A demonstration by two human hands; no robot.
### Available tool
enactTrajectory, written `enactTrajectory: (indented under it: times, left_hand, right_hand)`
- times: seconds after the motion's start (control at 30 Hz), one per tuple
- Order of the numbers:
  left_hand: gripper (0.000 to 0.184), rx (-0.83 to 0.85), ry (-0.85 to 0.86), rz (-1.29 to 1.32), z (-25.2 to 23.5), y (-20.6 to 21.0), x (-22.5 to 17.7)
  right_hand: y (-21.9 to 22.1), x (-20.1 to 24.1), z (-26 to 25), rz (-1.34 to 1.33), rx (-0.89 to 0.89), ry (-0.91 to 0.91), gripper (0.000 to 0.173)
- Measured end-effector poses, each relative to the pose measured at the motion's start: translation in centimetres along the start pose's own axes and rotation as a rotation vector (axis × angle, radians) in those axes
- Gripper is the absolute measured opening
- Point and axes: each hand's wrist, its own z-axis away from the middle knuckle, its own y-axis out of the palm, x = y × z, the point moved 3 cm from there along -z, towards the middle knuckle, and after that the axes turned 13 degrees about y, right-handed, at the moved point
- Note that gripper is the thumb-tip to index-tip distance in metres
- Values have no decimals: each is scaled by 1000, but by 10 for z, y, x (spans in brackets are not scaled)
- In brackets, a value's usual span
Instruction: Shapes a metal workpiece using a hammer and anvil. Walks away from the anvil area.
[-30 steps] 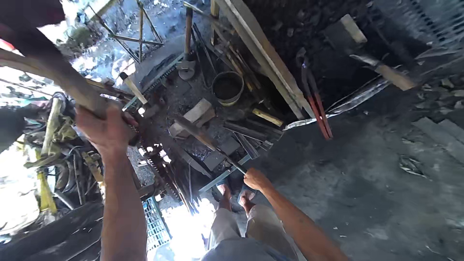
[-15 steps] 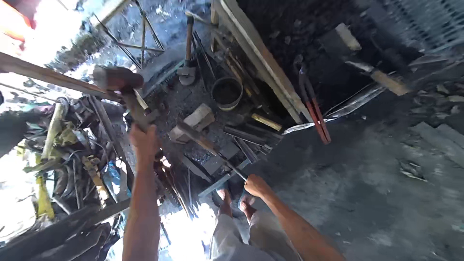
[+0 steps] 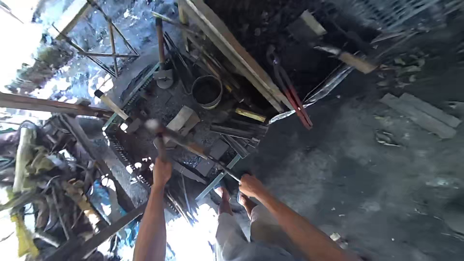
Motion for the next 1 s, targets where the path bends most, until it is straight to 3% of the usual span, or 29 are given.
enactTrajectory:
  times: [0.03, 0.1, 0.27, 0.37, 0.43, 0.5, 0.53, 0.57, 0.63, 0.7, 0.73, 0.83, 1.0]
  left_hand:
    - [44, 214, -140, 50, 2, 8, 11]
    - [40, 219, -223, 195, -19, -28, 1]
    - [41, -142, -11, 389, -5, -165, -64]
    - [39, -411, 282, 517, -9, -231, -111]
    - [40, -577, 470, 542, -19, -251, -132]
    - [46, -717, 501, 405, -24, -225, -124]
    - [50, -716, 436, 280, -18, -188, -107]
    - [52, -609, 301, 167, -5, -139, -81]
    - [51, -198, 34, 43, 18, -36, -9]
    - [43, 242, -191, 59, 19, 5, 34]
    - [40, 318, -264, 111, 15, 9, 39]
    - [37, 156, -293, 257, 10, -27, 17]
    - [39, -120, -94, 398, 15, -124, -45]
  right_hand:
    - [7, -7, 4, -11, 15, 6, 42]
    - [-3, 0, 0, -34, -20, -14, 40]
    - [3, -1, 11, 0, -33, -21, 38]
    - [8, 0, 15, 14, -39, -7, 37]
    - [12, 4, 14, 14, -42, 1, 37]
    - [19, 4, 14, 10, -37, 17, 37]
    - [22, 4, 14, 8, -33, 28, 38]
    - [23, 6, 14, 0, -26, 37, 39]
    - [22, 6, 14, -12, -20, 36, 41]
    - [26, 6, 21, -30, 3, 4, 40]
    - [24, 2, 21, -41, 1, -1, 39]
    - [19, 9, 15, -66, -26, -22, 35]
    - [17, 25, 24, -40, -17, -35, 33]
